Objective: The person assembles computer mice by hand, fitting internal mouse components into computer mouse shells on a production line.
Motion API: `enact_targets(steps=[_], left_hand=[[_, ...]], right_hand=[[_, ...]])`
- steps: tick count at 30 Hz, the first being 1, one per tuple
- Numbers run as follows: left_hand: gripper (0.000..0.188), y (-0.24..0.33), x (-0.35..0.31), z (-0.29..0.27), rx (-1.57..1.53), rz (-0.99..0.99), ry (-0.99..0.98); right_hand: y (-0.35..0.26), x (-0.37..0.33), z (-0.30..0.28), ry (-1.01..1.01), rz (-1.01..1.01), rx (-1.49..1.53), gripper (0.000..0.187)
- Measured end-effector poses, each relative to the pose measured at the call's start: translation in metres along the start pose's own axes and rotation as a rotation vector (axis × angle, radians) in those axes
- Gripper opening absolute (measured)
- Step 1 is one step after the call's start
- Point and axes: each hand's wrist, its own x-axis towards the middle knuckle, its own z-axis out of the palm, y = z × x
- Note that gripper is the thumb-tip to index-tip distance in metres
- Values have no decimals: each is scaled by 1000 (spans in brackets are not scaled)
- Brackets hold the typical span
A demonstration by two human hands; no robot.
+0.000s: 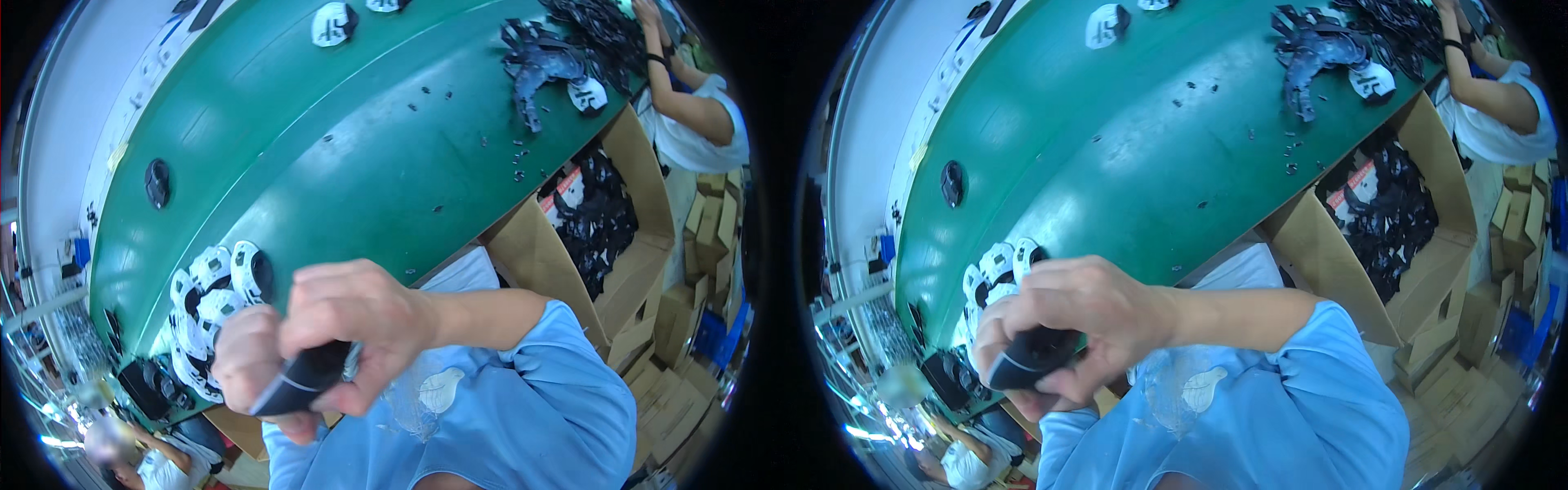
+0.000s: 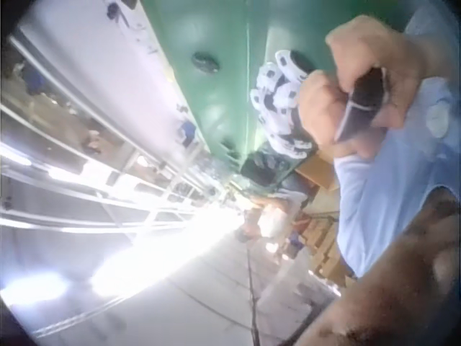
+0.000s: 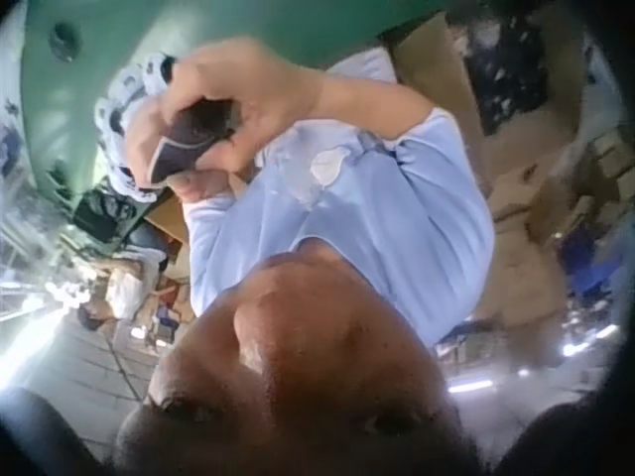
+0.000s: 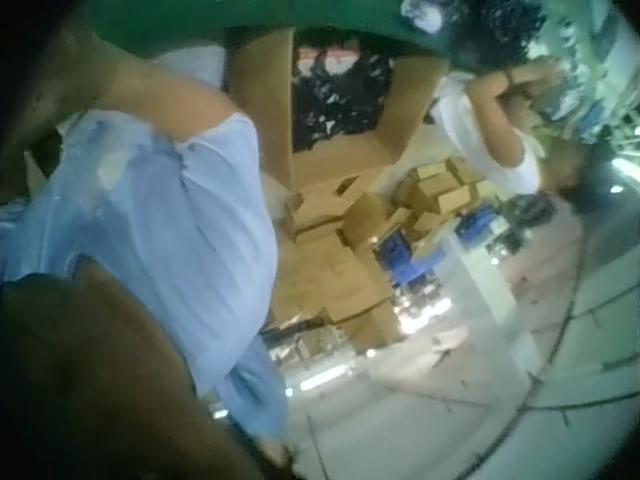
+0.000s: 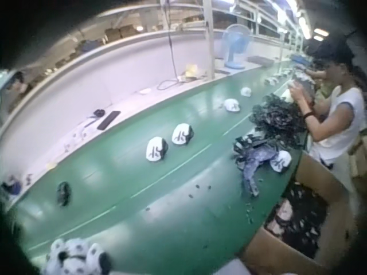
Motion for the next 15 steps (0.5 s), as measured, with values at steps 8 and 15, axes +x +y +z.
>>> enact_targets(steps=[8, 15], left_hand=[[67, -184, 66, -19, -491, -996, 270], [72, -417, 120, -97, 924, -718, -372]], right_hand=[[53, 6, -46, 260, 172, -358, 59], [-75, -80, -199, 255, 454, -1005, 18]])
